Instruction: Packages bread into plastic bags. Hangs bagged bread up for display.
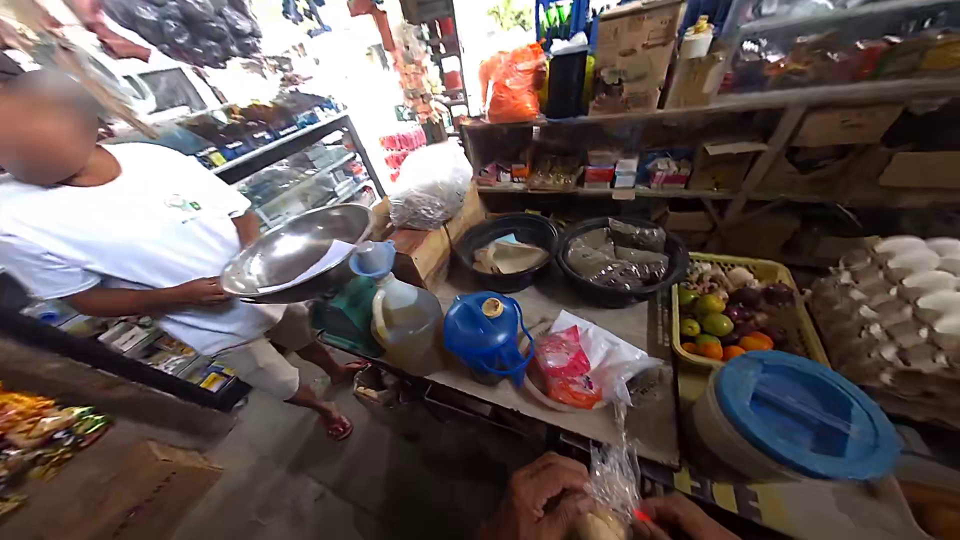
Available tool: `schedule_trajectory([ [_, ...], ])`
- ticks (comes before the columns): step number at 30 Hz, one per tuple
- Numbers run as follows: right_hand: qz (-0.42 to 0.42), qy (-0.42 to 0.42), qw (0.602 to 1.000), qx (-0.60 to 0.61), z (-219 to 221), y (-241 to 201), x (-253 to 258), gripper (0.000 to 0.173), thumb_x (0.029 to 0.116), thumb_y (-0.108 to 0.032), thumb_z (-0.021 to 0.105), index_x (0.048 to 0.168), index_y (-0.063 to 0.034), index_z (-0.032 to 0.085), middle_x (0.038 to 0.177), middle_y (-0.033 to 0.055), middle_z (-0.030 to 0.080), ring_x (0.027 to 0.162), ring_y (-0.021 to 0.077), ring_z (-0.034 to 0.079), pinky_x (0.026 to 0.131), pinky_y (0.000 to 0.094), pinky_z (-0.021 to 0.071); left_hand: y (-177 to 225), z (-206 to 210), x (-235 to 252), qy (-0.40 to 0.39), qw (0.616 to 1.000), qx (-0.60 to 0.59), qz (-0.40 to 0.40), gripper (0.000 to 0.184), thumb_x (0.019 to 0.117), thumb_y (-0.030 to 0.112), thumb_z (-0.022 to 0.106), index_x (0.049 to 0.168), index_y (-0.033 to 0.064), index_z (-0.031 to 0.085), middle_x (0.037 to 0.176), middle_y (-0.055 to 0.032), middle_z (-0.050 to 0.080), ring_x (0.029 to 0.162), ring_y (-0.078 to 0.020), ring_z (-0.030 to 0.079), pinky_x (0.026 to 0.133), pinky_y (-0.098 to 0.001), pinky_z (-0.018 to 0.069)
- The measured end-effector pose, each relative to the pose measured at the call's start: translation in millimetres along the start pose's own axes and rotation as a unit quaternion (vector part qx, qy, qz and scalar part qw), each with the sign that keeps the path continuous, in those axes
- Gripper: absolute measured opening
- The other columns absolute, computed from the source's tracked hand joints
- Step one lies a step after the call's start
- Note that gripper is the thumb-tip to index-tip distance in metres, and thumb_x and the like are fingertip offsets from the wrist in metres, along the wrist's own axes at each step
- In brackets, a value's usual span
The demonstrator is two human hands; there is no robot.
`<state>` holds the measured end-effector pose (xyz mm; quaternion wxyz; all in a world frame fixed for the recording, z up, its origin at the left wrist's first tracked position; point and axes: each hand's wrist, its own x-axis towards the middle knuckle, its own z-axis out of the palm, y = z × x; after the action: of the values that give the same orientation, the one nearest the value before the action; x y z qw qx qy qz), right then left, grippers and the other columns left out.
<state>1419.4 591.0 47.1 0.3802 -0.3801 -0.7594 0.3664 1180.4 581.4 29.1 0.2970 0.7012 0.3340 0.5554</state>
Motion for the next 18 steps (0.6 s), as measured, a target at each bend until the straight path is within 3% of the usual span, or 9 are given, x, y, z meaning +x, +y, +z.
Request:
schedule_trajectory([
  [3, -0.045, 0.089, 0.995, 0.015, 18.8, 8.8, 5.6, 0.021, 0.1007, -0.023, 0.065, 0.096, -0.0029, 0.067, 0.084, 0.0066, 0.067, 0.077, 0.0056, 0.064, 0.072, 0.0193, 0.0562, -6.1, 0.2, -1.9, -0.040, 0.998, -0.013, -0.042, 0.029, 0.1004, 0.025, 0.067, 0.112, -0.0009, 0.068, 0.119, -0.0121, 0.070, 0.116, -0.0144, 0.066, 0.101, -0.0312, 0.0556],
  [5, -0.056, 0.125, 0.990, 0.021, 29.6, 16.7, 12.8, 0.021, 0.1015, -0.026, 0.064, 0.096, -0.0060, 0.064, 0.083, 0.0036, 0.065, 0.074, 0.0035, 0.062, 0.068, 0.0169, 0.0546, -12.8, 2.0, 0.7, -0.067, 0.996, -0.009, -0.059, 0.042, 0.0956, 0.038, 0.072, 0.117, 0.0014, 0.066, 0.121, -0.0095, 0.069, 0.118, -0.0125, 0.065, 0.102, -0.0308, 0.0551],
  [9, -0.018, 0.113, 0.993, 0.042, 35.6, 15.3, 20.5, 0.016, 0.0987, -0.018, 0.064, 0.097, -0.0016, 0.064, 0.085, 0.0063, 0.064, 0.076, 0.0050, 0.062, 0.072, 0.0177, 0.0541, -29.1, 3.7, 11.8, -0.051, 0.998, -0.004, -0.036, 0.019, 0.0966, 0.020, 0.072, 0.098, 0.0020, 0.066, 0.102, -0.0084, 0.070, 0.104, -0.0133, 0.067, 0.094, -0.0289, 0.0574],
  [13, 0.024, 0.100, 0.995, 0.016, 26.5, 11.5, 25.2, 0.017, 0.0998, -0.016, 0.065, 0.107, -0.0002, 0.064, 0.088, 0.0066, 0.066, 0.079, 0.0046, 0.063, 0.075, 0.0178, 0.0549, -41.4, -13.2, 32.3, -0.034, 0.997, -0.055, -0.032, 0.010, 0.0990, 0.016, 0.068, 0.102, 0.0057, 0.068, 0.109, -0.0061, 0.071, 0.108, -0.0141, 0.068, 0.095, -0.0307, 0.0579],
  [18, 0.064, 0.083, 0.995, 0.003, 36.3, 20.0, 31.8, 0.022, 0.1007, -0.019, 0.065, 0.111, 0.0003, 0.067, 0.090, 0.0070, 0.067, 0.080, 0.0059, 0.063, 0.075, 0.0193, 0.0549, -62.6, -22.5, 43.2, -0.055, 0.993, -0.095, -0.037, 0.010, 0.0996, 0.012, 0.067, 0.105, 0.0040, 0.067, 0.111, -0.0073, 0.071, 0.108, -0.0133, 0.068, 0.094, -0.0289, 0.0588],
])
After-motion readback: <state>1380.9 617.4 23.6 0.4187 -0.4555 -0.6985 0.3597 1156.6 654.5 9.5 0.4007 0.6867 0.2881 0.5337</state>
